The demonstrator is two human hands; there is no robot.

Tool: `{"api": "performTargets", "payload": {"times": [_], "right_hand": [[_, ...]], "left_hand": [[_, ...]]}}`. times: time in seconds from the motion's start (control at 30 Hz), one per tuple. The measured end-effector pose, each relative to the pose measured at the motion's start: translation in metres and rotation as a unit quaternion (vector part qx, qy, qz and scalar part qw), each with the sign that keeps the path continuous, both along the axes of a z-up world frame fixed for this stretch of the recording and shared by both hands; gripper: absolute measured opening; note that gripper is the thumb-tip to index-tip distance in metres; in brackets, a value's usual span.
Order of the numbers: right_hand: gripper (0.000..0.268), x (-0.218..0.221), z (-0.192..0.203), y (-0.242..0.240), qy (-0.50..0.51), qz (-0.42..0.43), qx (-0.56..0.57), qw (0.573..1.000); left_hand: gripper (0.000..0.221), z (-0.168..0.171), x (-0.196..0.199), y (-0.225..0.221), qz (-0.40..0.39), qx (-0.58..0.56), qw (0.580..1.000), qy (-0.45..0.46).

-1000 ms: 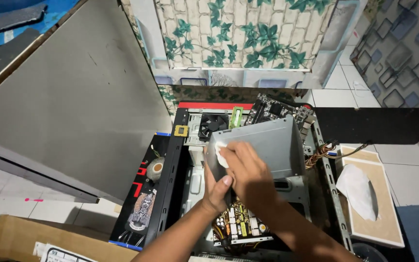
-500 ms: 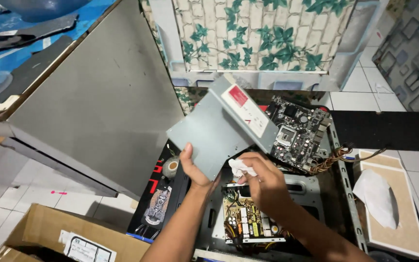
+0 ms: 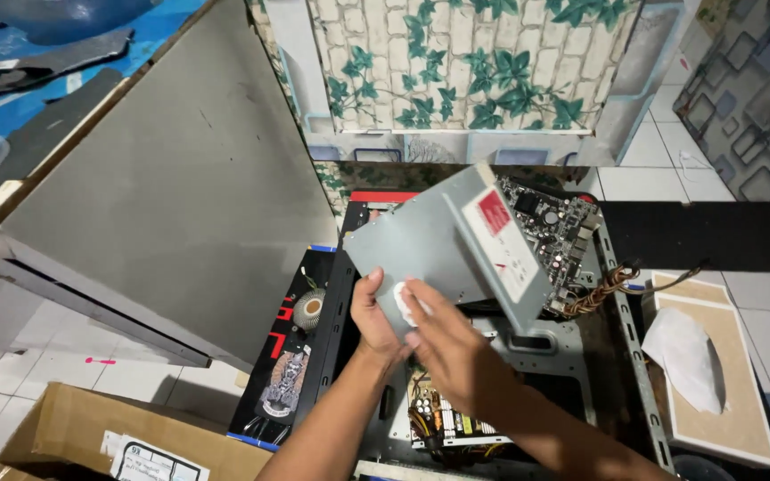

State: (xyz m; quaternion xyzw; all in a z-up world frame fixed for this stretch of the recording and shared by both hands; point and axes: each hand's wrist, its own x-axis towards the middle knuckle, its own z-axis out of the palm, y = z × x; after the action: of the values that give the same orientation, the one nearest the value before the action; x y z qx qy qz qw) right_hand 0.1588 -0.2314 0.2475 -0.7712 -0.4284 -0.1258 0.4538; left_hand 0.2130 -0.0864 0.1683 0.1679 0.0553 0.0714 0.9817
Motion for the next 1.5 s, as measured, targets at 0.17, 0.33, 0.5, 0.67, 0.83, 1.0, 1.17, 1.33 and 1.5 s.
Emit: {"api": "performTargets", "payload": {"times": [0.17,0.33,0.5,0.67,0.83,1.0,1.17,1.33,1.5], "right_hand": [[0.058,-0.003,0.012,0.007,0.041,0.057,0.035,0.997],[0.053,0.006,0.014,0.011,0.016,0.023,0.043,0.999],[0.054,-0.008,0.003,0.008,0.041,0.071,0.041,0.996],[0.045,0.018,0.003,0.017,-0.074,-0.064,0.007,0.995],[0.060,0.003,0.006,0.009,0.000,-0.043,0.043,0.998],[0.044,0.023,-0.003,0.010,0.027,-0.028,0.036,0.999],[0.072,0.016,0.005,0.008,0.088,-0.002,0.058,0.994],[0.078,0.012,0.010,0.009,0.092,0.022,0.041,0.995],[0.077,0.016,0.001,0.006,0.141,-0.022,0.050,0.988]], "left_hand": [[0.066,-0.036,0.001,-0.011,-0.011,0.093,0.992,-0.085],[0.068,0.032,-0.015,-0.039,-0.055,0.209,0.944,-0.249],[0.069,0.046,-0.012,-0.029,0.048,0.112,0.973,-0.194],[0.073,0.045,-0.014,-0.026,0.063,0.213,0.944,-0.244],[0.085,0.043,-0.021,-0.031,0.058,0.358,0.905,-0.223],[0.087,0.042,-0.021,-0.033,0.056,0.358,0.896,-0.257],[0.086,0.039,-0.018,-0.031,0.102,0.466,0.844,-0.246],[0.090,0.051,-0.028,-0.030,0.085,0.464,0.857,-0.208],[0.094,0.045,-0.025,-0.029,0.072,0.539,0.811,-0.216]]}}
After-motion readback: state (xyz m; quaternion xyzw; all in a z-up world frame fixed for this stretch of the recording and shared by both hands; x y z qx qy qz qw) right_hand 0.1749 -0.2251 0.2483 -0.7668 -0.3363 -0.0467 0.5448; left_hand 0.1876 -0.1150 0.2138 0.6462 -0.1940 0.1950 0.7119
